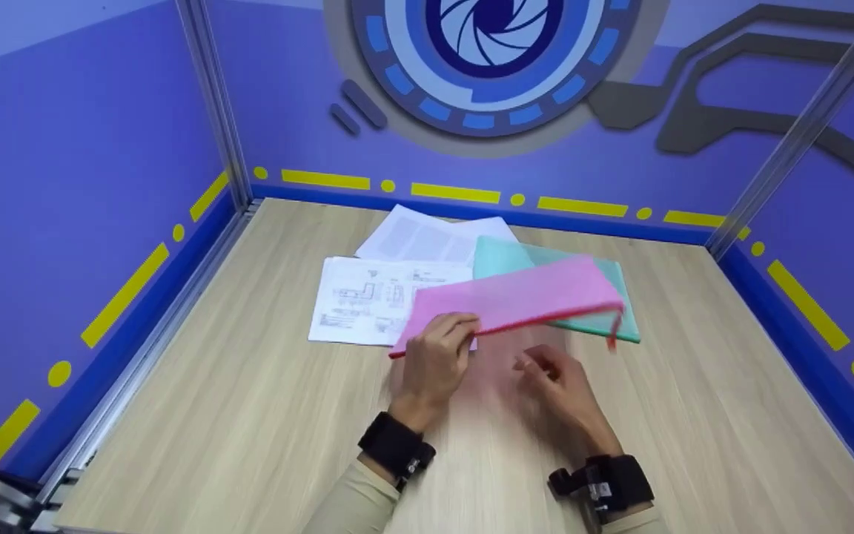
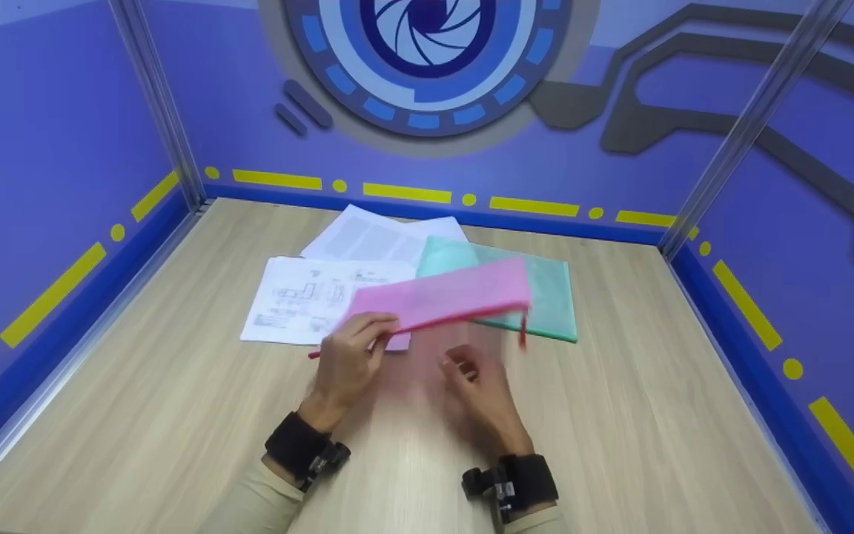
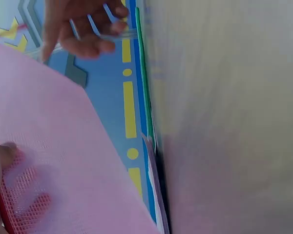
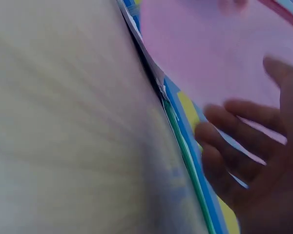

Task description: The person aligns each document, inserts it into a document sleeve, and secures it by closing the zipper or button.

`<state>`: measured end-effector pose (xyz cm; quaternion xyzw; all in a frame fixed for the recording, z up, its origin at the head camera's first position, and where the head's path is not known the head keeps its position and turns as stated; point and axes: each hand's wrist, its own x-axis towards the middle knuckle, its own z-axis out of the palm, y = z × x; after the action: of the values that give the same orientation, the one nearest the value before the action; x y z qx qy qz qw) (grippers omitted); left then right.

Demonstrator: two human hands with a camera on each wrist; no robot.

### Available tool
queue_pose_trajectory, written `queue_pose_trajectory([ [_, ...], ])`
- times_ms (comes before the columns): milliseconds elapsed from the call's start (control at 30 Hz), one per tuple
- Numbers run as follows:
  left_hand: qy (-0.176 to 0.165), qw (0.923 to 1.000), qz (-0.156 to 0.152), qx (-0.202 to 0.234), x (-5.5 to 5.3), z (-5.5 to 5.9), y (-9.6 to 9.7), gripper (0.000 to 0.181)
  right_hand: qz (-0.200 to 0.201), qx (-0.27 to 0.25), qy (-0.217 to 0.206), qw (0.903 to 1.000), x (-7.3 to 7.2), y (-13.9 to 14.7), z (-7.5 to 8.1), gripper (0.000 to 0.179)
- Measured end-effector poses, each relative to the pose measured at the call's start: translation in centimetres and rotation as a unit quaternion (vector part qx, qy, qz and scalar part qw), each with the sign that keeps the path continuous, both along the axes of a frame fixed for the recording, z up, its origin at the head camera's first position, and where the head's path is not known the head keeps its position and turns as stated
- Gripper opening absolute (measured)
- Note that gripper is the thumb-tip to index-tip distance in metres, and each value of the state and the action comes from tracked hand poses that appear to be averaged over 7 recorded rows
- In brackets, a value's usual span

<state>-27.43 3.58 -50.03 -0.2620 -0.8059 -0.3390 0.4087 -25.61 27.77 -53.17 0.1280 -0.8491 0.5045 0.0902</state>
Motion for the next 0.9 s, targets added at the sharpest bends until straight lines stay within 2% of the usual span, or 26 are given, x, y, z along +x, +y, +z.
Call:
queue_pose_trajectory([
  [67,0.015,0.9990,-0.029,-0.032,0.1,0.0,0.5,0.014,0.041,-0.010,-0.020,0.9989,0.2,-0.4,-0.1,0.029],
  [100,0.017,0.9977,-0.042,-0.051,0.2,0.0,0.7,0.013,0.050,-0.016,-0.030,0.9982,0.4,-0.6,-0.1,0.029],
  [200,0.003,0.9913,-0.074,-0.109,0.3,0.0,1.3,0.006,0.027,-0.042,-0.055,0.9973,0.9,-1.0,0.0,0.032],
  [333,-0.032,0.9824,-0.100,-0.154,0.2,0.0,1.7,0.010,-0.018,-0.061,-0.011,0.9979,0.9,-1.4,0.0,0.036],
  [467,-0.063,0.9742,-0.122,-0.179,0.1,-0.1,1.9,0.017,-0.007,-0.093,0.059,0.9939,0.6,-1.3,0.1,0.030],
  [567,-0.092,0.9698,-0.122,-0.191,0.1,-0.1,2.1,0.021,0.009,-0.112,0.080,0.9905,0.4,-1.0,0.1,0.021],
  [733,-0.143,0.9625,-0.100,-0.208,-0.1,0.1,2.2,0.024,0.051,-0.114,0.100,0.9872,-0.1,-0.6,0.4,0.016],
  [900,-0.163,0.9586,-0.069,-0.223,-0.6,0.1,2.3,0.024,0.039,-0.109,0.115,0.9866,-0.5,-0.6,0.7,0.011],
])
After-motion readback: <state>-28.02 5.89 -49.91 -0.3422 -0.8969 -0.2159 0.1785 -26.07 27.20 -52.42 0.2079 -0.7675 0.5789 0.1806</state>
